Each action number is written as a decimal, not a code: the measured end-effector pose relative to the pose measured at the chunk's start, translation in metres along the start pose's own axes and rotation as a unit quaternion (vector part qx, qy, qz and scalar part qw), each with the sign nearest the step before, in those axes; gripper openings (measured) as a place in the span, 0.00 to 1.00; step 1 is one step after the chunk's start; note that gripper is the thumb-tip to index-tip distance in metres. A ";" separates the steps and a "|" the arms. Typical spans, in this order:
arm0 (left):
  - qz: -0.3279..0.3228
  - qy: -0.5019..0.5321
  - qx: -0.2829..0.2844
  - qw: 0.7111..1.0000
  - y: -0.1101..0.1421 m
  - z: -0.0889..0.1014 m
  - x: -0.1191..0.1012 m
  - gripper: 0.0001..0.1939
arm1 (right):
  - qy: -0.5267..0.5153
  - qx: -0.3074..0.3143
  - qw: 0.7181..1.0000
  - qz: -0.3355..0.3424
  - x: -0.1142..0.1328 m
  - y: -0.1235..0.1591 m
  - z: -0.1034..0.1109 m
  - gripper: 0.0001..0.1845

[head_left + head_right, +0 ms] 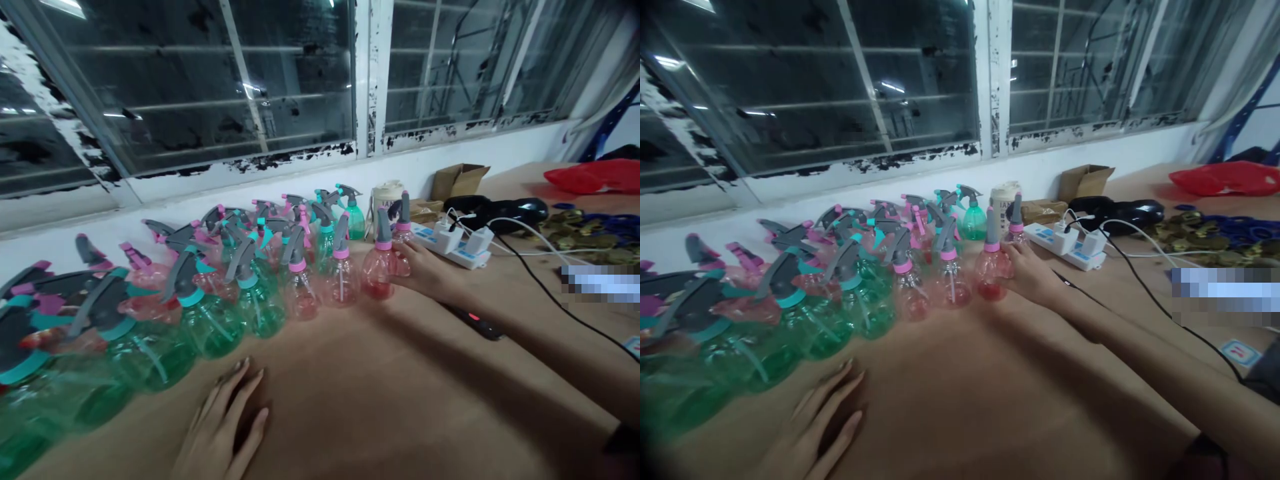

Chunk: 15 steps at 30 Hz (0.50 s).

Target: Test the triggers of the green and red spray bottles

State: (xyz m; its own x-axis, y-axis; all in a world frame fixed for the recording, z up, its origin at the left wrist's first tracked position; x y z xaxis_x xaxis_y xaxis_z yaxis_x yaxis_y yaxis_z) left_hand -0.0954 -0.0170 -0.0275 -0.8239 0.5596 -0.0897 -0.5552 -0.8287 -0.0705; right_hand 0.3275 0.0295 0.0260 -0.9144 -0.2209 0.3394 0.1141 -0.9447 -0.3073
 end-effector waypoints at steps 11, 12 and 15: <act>0.001 0.014 0.021 1.000 0.001 -0.006 0.007 0.26 | -0.040 -0.017 0.999 -0.020 0.001 -0.009 -0.005 0.28; -0.001 0.013 0.022 1.000 0.001 -0.006 0.008 0.26 | -0.049 -0.022 0.998 -0.027 -0.001 -0.005 -0.002 0.26; -0.024 -0.004 0.008 1.000 0.000 -0.010 0.014 0.27 | -0.064 -0.063 0.993 -0.078 -0.015 0.007 0.013 0.18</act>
State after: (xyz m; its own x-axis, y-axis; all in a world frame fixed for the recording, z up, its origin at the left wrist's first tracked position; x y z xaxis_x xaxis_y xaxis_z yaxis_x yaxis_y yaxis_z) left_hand -0.1053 -0.0093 -0.0390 -0.7973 0.5985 -0.0779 -0.5955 -0.8011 -0.0592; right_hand 0.3475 0.0234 0.0304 -0.8590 -0.1111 0.4999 -0.0816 -0.9340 -0.3477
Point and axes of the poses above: each hand's wrist, its own y-axis away from the middle knuckle, its own z-axis out of the back of the hand, x = y × z, the point moved 1 cm from there along -y, towards the middle knuckle, and after that the axes turned 15 degrees about x, right-handed, at the moved point
